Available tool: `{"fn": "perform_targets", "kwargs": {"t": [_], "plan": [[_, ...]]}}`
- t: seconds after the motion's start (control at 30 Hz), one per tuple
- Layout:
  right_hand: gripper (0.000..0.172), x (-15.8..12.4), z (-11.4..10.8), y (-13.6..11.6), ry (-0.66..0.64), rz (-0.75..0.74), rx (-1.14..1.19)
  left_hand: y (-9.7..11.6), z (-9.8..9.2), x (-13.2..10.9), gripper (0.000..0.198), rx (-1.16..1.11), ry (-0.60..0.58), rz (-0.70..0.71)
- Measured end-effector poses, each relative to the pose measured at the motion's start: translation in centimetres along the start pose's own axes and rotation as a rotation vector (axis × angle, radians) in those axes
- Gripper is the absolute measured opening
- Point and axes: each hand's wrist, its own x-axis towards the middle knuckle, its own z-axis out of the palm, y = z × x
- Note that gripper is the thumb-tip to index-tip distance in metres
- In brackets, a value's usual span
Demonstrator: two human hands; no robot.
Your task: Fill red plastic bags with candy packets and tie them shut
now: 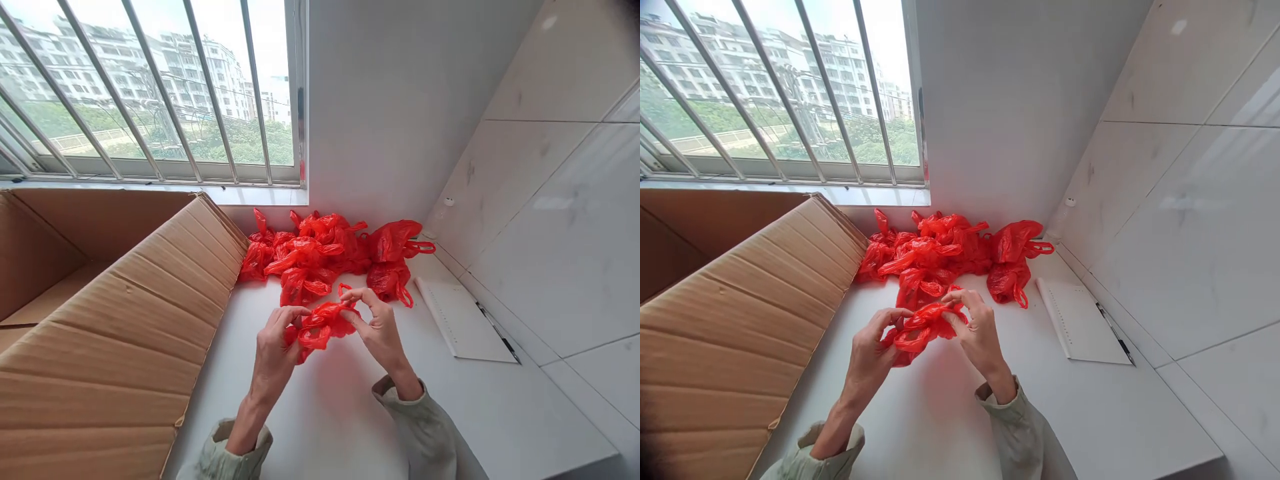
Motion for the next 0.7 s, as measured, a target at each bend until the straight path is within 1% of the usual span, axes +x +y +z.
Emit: {"fn": "perform_targets", "kwargs": {"t": [0.07, 0.13, 0.17, 0.23, 0.3, 0.33, 0.37, 0.43, 0.47, 0.53, 0.57, 0.63, 0.7], "plan": [[0.012, 0.0, 0.5, 0.8, 0.009, 0.010, -0.026, -1.1, -0.4, -0.4, 0.040, 0.047, -0.075, 0.054], [0.012, -0.3, 1.3, 1.7, -0.050, 0.018, -0.059, -2.0, -0.9, -1.1, 0.043, 0.114, -0.156, 0.065], [0.013, -0.4, 1.7, 2.1, -0.086, 0.019, -0.075, -2.3, -1.2, -1.4, 0.045, 0.138, -0.170, 0.056], [0.018, -0.7, 2.5, 2.7, -0.135, 0.011, -0.119, -2.5, -1.4, -1.9, 0.046, 0.151, -0.129, 0.045], [0.028, -0.8, 3.3, 3.0, -0.159, -0.020, -0.201, -2.3, -1.2, -2.0, 0.037, 0.136, -0.077, 0.069], [0.028, -0.8, 3.7, 3.1, -0.170, -0.043, -0.251, -2.2, -0.9, -2.0, 0.030, 0.131, -0.077, 0.096], [0.022, -0.8, 4.1, 3.2, -0.179, -0.067, -0.297, -2.2, -0.4, -1.9, 0.025, 0.133, -0.089, 0.128], [0.007, -0.8, 4.7, 3.5, -0.183, -0.100, -0.345, -2.6, 0.8, -1.8, 0.024, 0.162, -0.129, 0.170], [0.003, -0.8, 5.0, 3.7, -0.175, -0.108, -0.345, -2.9, 1.4, -1.9, 0.026, 0.182, -0.140, 0.170], [0.007, -0.9, 5.3, 4.2, -0.144, -0.117, -0.313, -3.8, 2.4, -2.1, 0.028, 0.204, -0.153, 0.143], [0.008, -1.0, 5.3, 4.4, -0.130, -0.119, -0.287, -4.2, 2.6, -2.3, 0.026, 0.202, -0.150, 0.124], [0.010, -1.2, 5.3, 4.8, -0.103, -0.105, -0.230, -4.9, 2.7, -2.5, 0.017, 0.162, -0.119, 0.085], [0.011, -1.4, 5.2, 5.0, -0.070, -0.051, -0.167, -5.5, 2.4, -2.5, 0.012, 0.075, -0.064, 0.027]]}}
